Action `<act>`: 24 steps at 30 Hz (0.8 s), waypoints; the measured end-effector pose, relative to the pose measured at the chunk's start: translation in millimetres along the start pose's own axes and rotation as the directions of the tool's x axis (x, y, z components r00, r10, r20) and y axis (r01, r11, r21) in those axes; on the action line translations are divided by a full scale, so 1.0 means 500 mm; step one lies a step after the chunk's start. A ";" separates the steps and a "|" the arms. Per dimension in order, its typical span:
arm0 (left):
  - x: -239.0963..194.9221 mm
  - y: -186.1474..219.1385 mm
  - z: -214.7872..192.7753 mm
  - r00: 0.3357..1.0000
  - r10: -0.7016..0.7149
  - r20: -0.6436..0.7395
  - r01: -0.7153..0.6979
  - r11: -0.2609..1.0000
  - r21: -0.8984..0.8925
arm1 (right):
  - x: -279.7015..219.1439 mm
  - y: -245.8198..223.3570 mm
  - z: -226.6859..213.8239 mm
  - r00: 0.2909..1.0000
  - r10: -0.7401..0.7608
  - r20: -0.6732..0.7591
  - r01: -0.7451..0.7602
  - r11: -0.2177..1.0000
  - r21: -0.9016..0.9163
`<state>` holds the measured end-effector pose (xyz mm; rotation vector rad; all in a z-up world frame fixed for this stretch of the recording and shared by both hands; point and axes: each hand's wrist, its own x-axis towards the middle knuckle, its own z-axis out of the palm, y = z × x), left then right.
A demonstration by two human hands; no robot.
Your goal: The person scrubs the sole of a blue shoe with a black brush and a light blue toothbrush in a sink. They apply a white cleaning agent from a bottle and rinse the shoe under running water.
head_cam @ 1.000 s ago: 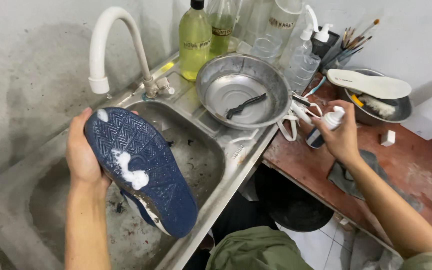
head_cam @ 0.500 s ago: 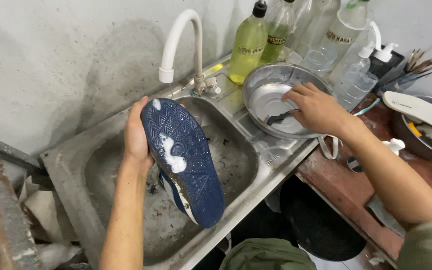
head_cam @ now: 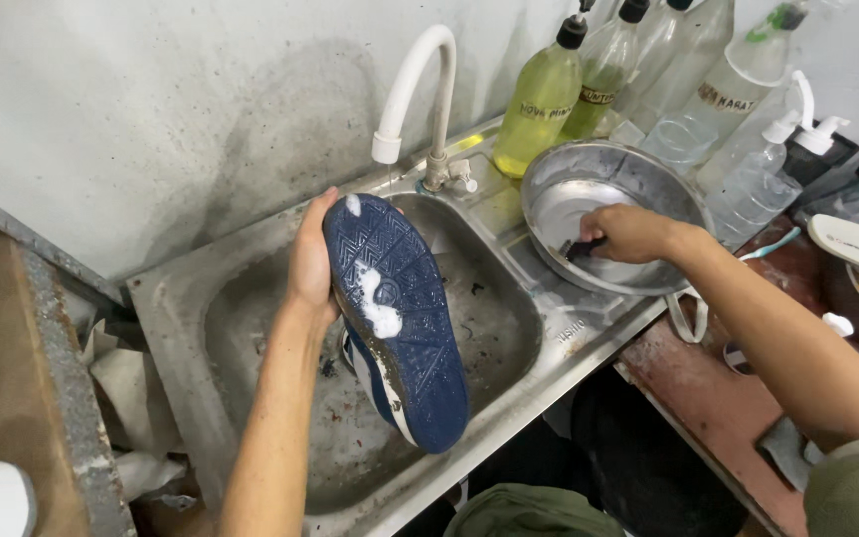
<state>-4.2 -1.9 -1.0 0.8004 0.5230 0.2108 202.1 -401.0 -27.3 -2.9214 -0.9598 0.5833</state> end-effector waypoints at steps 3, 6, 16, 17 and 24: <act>-0.010 0.000 0.013 1.000 0.012 0.003 -0.012 1.000 -0.008 | -0.006 0.012 -0.007 0.991 0.021 -0.136 -0.023 1.000 -0.012; 0.005 -0.006 -0.006 0.999 0.025 -0.026 -0.025 1.000 0.012 | -0.009 0.037 -0.055 0.920 0.066 -0.385 -0.057 0.998 0.035; 0.027 -0.001 -0.049 0.997 0.032 -0.069 -0.031 0.999 0.020 | -0.005 -0.386 -0.081 0.909 -0.350 -0.227 0.319 0.231 0.919; 0.033 -0.004 -0.056 0.996 0.037 -0.079 -0.036 0.999 0.013 | 0.016 -0.404 -0.077 0.899 -0.366 -0.242 0.316 0.159 0.935; 0.013 -0.011 -0.043 0.993 0.032 -0.113 -0.032 0.999 -0.005 | 0.008 -0.426 -0.113 0.939 -0.214 -0.269 0.338 0.437 0.834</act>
